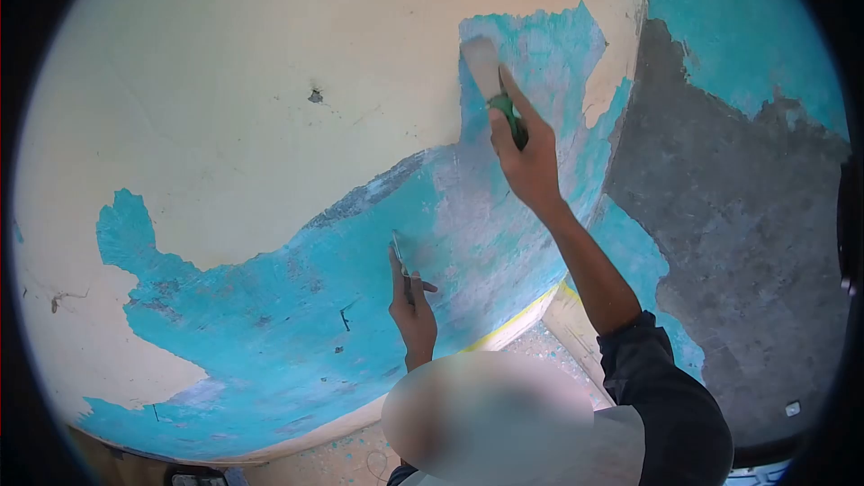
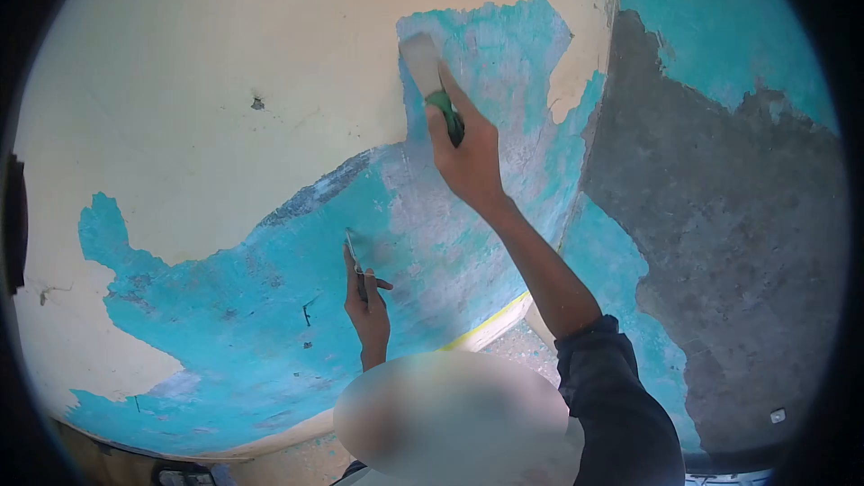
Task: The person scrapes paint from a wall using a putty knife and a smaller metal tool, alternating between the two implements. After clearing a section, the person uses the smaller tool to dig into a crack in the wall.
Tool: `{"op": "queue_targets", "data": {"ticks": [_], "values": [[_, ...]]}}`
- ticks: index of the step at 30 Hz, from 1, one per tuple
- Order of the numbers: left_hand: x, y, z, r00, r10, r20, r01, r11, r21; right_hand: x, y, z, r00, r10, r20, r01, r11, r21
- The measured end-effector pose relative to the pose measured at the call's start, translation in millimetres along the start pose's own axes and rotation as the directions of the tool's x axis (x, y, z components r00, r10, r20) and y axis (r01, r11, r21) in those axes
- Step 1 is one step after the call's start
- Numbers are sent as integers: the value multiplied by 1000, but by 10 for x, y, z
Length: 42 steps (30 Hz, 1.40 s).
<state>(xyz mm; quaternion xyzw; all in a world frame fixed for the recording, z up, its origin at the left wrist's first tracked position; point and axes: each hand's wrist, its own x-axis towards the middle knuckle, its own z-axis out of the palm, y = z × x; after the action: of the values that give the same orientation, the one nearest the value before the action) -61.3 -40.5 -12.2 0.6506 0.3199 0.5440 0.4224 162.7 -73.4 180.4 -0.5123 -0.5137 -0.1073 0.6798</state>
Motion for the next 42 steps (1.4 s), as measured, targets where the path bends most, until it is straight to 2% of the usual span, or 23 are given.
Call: {"op": "queue_targets", "data": {"ticks": [7,11,13,14,17,20,27,29,33,36,42], "values": [[8,5,-6,999,35,-9,-34,999,23,-423,304,-2,999,20,42,-21,1000,22],[3,-22,1,999,51,-5,-51,999,12,26,19,-52,999,-15,37,16,999,-31],[-6,-8,10,999,37,-3,-37,999,13,171,-66,-49,999,-10,32,9,999,35],[-1,-3,7,1000,26,-5,-26,1000,15,149,-16,-49,998,-61,25,61,998,1],[1,-16,5,999,33,-6,-33,999,5,-112,97,-25,1000,-5,24,6,999,-47],[5,64,19,1000,7,-18,-7,1000,14,-431,295,7,999,-48,21,48,998,-43],[-3,-26,30,1000,13,-19,-13,1000,8,42,-14,-45,997,-64,31,65,996,-53],[-3,-38,35,1000,12,-19,-12,1000,-4,134,-50,-50,999,-27,44,27,1000,14],[-2,-13,24,999,32,-22,-32,999,-5,-87,64,28,998,-55,11,55,998,-30],[1,5,7,1000,17,-12,-16,1000,17,-342,128,61,1000,-5,3,5,999,-54],[1,-28,21,999,42,-13,-42,999,-4,46,-1,13,1000,-14,-9,14,1000,1]]}}
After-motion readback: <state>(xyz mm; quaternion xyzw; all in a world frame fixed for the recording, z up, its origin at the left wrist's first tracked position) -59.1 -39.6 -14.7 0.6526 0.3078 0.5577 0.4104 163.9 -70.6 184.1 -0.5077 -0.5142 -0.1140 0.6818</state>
